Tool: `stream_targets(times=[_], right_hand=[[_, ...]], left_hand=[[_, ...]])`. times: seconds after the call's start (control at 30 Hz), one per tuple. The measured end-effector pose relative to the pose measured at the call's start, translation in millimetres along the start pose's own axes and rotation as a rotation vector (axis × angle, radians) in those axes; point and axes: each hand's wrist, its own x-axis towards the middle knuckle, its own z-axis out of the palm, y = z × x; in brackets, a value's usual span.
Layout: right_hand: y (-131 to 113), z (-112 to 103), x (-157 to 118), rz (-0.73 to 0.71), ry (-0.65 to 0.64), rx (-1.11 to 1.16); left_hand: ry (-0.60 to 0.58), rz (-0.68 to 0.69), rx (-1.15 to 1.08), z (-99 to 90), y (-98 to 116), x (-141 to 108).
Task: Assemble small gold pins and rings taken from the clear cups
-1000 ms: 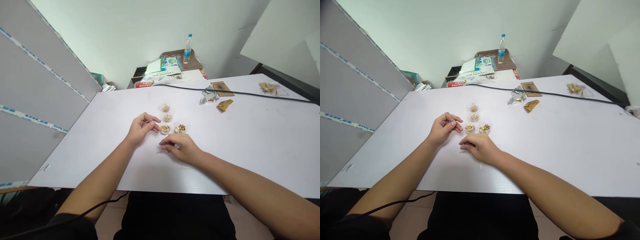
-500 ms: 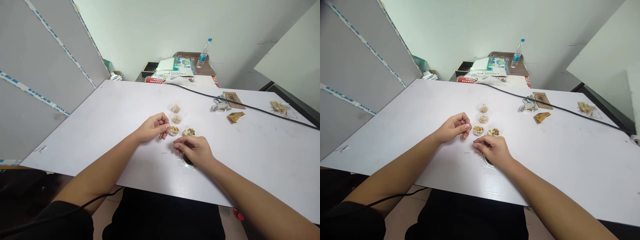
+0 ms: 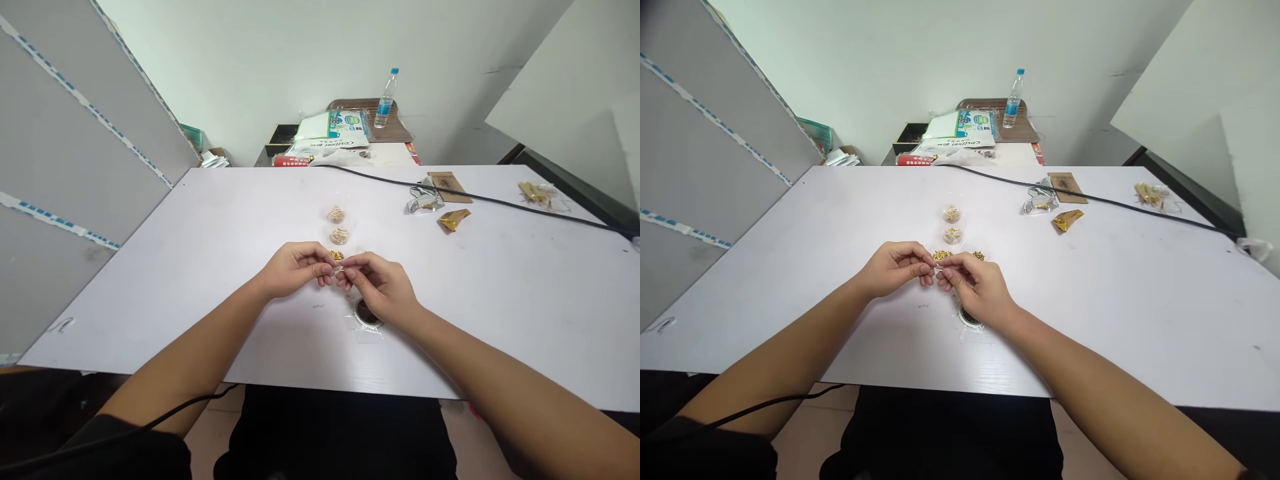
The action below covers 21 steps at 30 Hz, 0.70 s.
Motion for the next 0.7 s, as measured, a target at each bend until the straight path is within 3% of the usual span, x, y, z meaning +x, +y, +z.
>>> stream_targets(times=[0.23, 0.4, 0.7], right_hand=[[-2, 4, -1, -0.057, 0.003, 0.038], [-1, 7, -1, 0.004, 0.025, 0.143], [-2, 9, -2, 0.054, 0.038, 0.251]], left_hand=[[-0.013, 0.095, -0.014, 13.5, -2, -1], [0.058, 0.099, -0.039, 20.7, -4, 0], [0.064, 0.103, -0.109, 23.8, -11, 0]])
